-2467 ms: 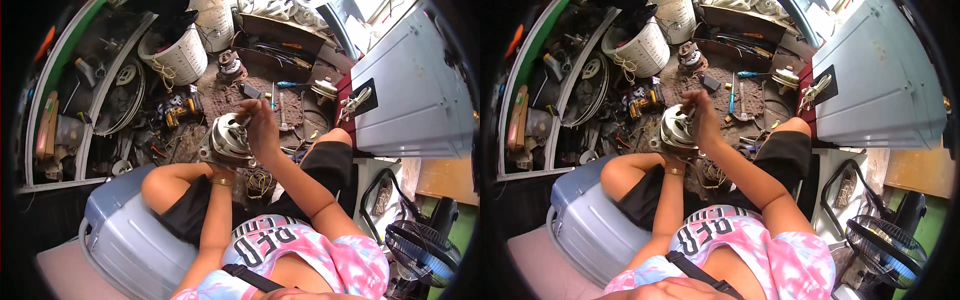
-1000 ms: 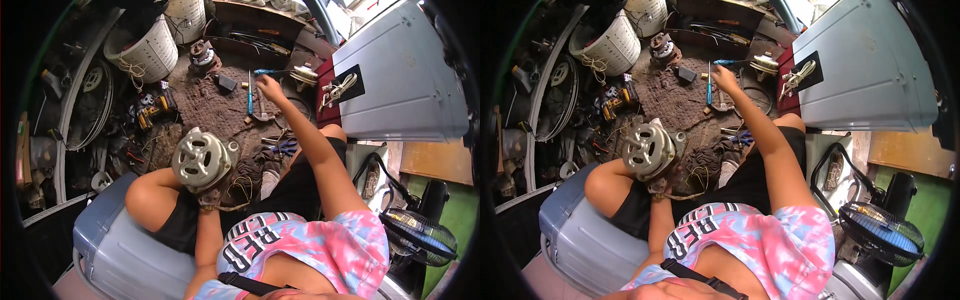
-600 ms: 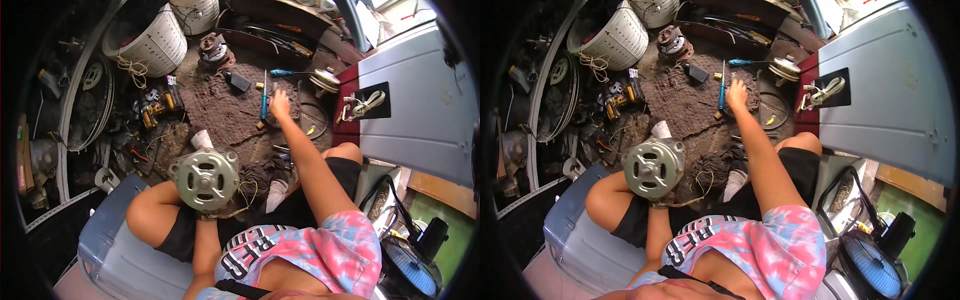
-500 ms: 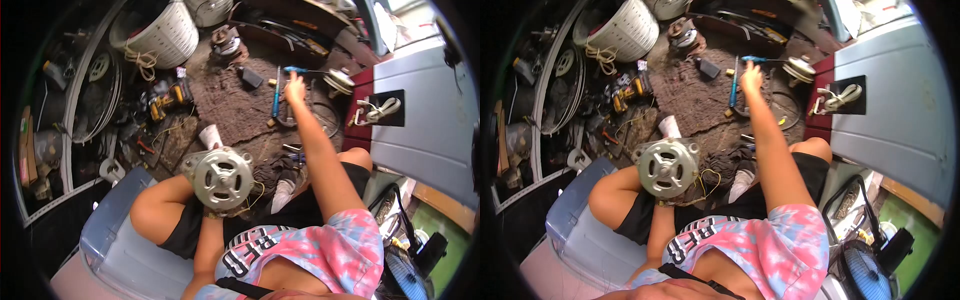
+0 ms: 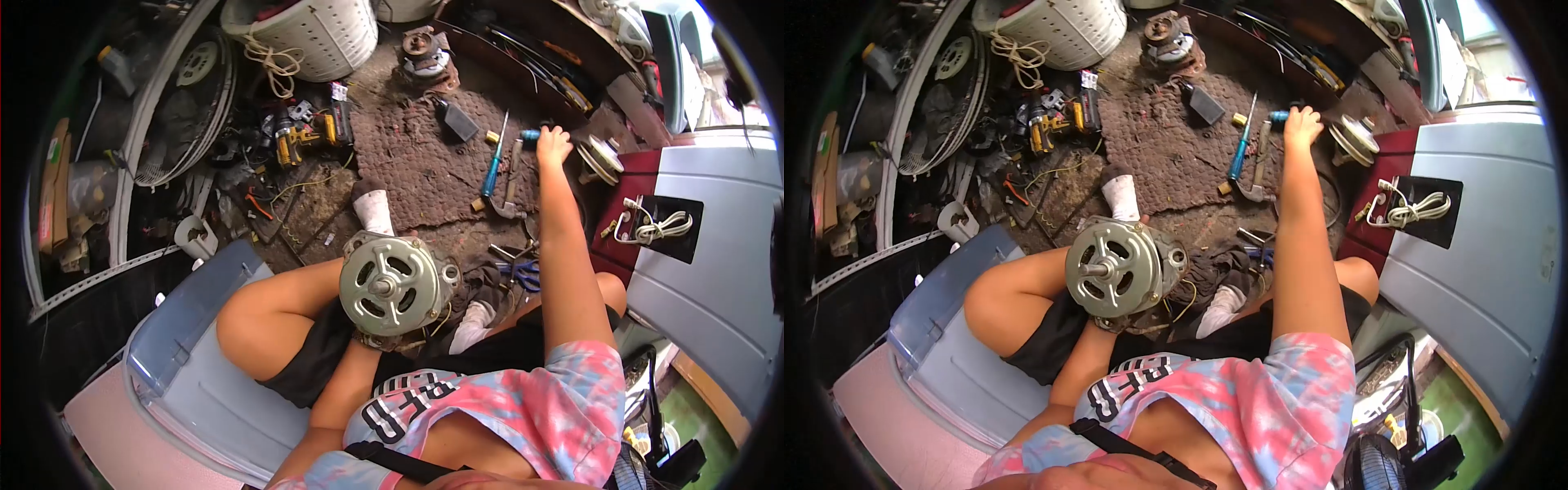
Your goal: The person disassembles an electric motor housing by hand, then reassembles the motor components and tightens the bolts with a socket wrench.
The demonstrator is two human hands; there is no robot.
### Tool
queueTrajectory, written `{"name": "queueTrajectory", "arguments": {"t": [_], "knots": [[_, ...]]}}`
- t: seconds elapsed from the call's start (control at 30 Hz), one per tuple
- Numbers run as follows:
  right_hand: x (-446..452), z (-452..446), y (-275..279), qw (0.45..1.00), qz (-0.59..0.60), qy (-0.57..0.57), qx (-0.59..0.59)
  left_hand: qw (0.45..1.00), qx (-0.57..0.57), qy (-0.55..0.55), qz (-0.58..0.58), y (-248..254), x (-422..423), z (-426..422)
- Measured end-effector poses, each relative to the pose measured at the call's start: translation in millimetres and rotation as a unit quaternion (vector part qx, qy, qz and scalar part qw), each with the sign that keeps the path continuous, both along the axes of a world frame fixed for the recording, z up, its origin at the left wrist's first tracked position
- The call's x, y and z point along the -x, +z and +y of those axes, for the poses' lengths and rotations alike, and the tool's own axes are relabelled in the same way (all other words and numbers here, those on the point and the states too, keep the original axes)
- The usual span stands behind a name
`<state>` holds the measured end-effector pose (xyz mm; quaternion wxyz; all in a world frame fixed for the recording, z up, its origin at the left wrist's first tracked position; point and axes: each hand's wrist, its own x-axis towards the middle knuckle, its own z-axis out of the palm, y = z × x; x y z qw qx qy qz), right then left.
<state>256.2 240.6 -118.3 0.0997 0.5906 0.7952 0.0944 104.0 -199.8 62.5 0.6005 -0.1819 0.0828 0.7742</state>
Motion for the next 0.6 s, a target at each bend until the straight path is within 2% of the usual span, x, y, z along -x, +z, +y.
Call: {"name": "queueTrajectory", "arguments": {"t": [0.07,0.1,0.13,0.2,0.27,0.33,0.4,0.47,0.53,0.57,0.6], "knots": [[-1.7,-7.9,26.4,0.993,0.015,0.113,-0.01,1.0,-0.005,0.003,0.008,3.3,-0.5,0.0],[-2.3,-11.5,34.9,0.968,0.054,0.224,-0.099,1.0,-0.008,0.003,0.009,4.0,-0.5,-2.6],[3.2,-9.1,45.9,0.948,0.069,0.29,-0.114,1.0,-0.01,0.007,0.014,5.3,0.5,-5.4],[22.8,-20.9,85.3,0.957,0.135,0.249,0.06,1.0,-0.023,0.011,0.016,7.1,1.6,-9.5],[35.0,-63.6,161.6,0.889,0.339,0.288,0.106,0.999,-0.037,0.015,0.02,8.8,0.5,-12.8],[36.7,-118.3,239.8,0.782,0.507,0.326,0.156,0.998,-0.046,0.02,0.03,10.8,-0.9,-17.8],[14.3,-173.7,250.1,0.661,0.594,0.22,0.402,0.998,-0.056,0.024,0.03,10.8,-4.4,-23.1],[-18.2,-219.8,232.1,0.695,0.442,0.127,0.553,0.997,-0.069,0.018,0.04,12.4,-5.6,-26.3],[-53.8,-244.7,224.3,0.715,0.435,0.134,0.531,0.996,-0.082,0.015,0.045,14.3,-7.9,-28.0],[-63.6,-246.9,260.3,0.664,0.503,0.073,0.549,0.995,-0.089,0.017,0.048,13.9,-9.7,-31.0],[-79.1,-234.0,272.0,0.628,0.546,0.057,0.552,0.994,-0.093,0.018,0.048,12.9,-11.1,-33.6]]}}
